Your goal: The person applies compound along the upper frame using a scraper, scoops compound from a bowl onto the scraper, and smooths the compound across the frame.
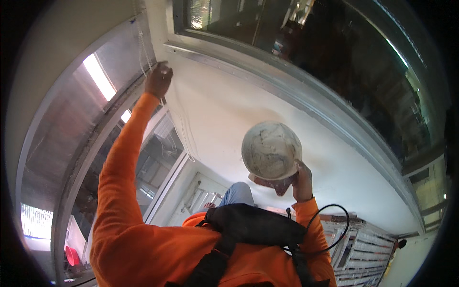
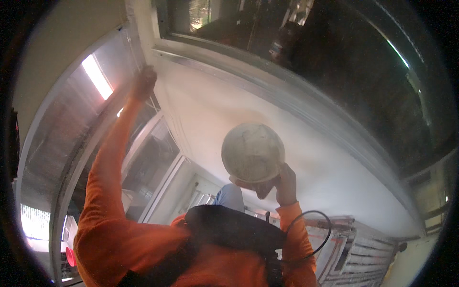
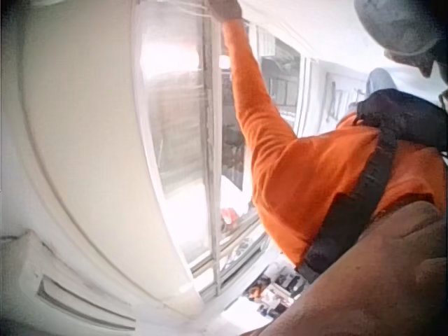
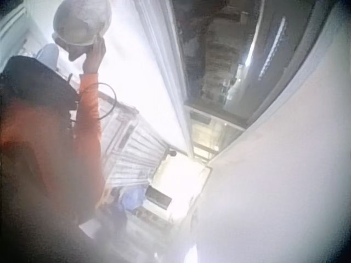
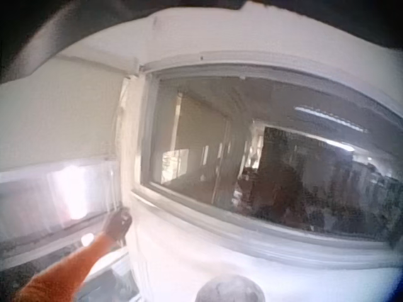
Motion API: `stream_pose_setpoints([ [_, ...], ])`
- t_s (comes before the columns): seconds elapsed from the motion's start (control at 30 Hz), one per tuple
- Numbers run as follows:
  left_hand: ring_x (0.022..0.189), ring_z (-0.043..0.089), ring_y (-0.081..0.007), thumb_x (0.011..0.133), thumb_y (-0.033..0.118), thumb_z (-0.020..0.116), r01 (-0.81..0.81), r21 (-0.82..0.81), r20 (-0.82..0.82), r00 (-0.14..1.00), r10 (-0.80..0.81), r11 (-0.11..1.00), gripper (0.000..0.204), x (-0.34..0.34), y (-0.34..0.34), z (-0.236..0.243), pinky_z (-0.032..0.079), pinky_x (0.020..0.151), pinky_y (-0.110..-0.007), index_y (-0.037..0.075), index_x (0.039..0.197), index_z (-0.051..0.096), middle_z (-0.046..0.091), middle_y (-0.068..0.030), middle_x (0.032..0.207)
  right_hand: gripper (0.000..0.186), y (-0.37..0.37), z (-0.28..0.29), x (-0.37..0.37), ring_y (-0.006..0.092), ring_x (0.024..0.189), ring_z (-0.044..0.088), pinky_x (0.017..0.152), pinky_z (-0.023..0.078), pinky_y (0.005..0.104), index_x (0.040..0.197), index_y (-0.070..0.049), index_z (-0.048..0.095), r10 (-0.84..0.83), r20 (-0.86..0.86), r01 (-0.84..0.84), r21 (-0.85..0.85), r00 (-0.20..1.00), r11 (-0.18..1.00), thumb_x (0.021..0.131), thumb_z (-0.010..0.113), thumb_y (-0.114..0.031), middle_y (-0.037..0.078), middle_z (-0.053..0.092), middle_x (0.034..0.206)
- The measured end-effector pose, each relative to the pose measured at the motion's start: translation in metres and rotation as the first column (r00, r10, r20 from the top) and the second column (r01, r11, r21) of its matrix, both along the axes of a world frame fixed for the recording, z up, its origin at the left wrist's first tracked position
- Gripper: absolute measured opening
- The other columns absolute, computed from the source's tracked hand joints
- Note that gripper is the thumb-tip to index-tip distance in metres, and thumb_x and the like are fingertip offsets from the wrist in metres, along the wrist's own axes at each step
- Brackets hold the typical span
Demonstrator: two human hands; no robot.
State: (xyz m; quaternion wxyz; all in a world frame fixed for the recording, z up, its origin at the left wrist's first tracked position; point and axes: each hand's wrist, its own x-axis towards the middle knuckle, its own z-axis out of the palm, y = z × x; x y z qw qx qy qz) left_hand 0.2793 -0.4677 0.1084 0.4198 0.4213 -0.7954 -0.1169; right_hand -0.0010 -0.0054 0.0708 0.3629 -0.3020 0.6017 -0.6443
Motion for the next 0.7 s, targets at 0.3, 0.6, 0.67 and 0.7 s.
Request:
stream_pose_setpoints([
  [0.3, 0.13, 0.035, -0.0272, 0.097, 0.041, 0.041, 0.824, 0.515, -0.678, 0.561, -0.475, 0.238, 0.062, -0.057, 0.258, -0.119, 0.025, 0.109, -0.035, -0.003, 0.138, 0.03, 0.041, -0.0191, 0.136, 0.032, -0.016, -0.043, 0.019, 0.0159, 0.095, 0.059, 0.078, 0.049, 0.0298, 0.113, 0.002, 0.054, 0.027, 0.041, -0.03, 0.074, 0.999, 0.997, 0.094, 0.046, -0.023, 0.009, 0.06, 0.103],
  [0.6, 0.104, 0.052, -0.02, 0.094, 0.031, 0.04, 0.807, 0.456, -0.885, 0.457, 0.091, 0.375, 0.042, -0.056, 0.274, -0.156, 0.042, 0.09, -0.033, -0.002, 0.119, 0.048, 0.055, -0.0109, 0.107, 0.044, -0.017, -0.07, 0.019, 0.0098, 0.08, 0.056, 0.069, 0.047, 0.0267, 0.103, 0.0, 0.06, -0.063, -0.26, 0.115, 0.188, 0.964, 0.975, 0.096, 0.046, -0.042, 0.003, 0.06, 0.084],
  [0.67, 0.104, 0.052, -0.0196, 0.093, 0.03, 0.041, 0.852, 0.412, -0.908, 0.355, 0.224, 0.323, 0.041, -0.043, 0.26, -0.142, 0.043, 0.09, -0.033, -0.001, 0.119, 0.048, 0.055, -0.0113, 0.107, 0.029, -0.024, -0.032, 0.014, 0.0092, 0.082, 0.055, 0.07, 0.048, 0.0262, 0.111, 0.0, 0.058, -0.155, -0.637, 0.266, 0.082, 0.755, 0.96, 0.089, 0.06, -0.019, 0.003, 0.058, 0.085],
  [0.7, 0.105, 0.053, -0.0195, 0.092, 0.027, 0.043, 0.848, 0.452, -0.888, 0.399, 0.229, 0.276, 0.039, -0.034, 0.259, -0.113, 0.043, 0.09, -0.033, -0.001, 0.119, 0.048, 0.055, -0.0119, 0.107, 0.032, -0.017, -0.028, 0.001, 0.0094, 0.083, 0.055, 0.071, 0.048, 0.0257, 0.115, 0.0, 0.057, -0.223, -0.662, 0.311, 0.015, 0.715, 0.95, 0.085, 0.064, -0.008, 0.003, 0.057, 0.087],
])
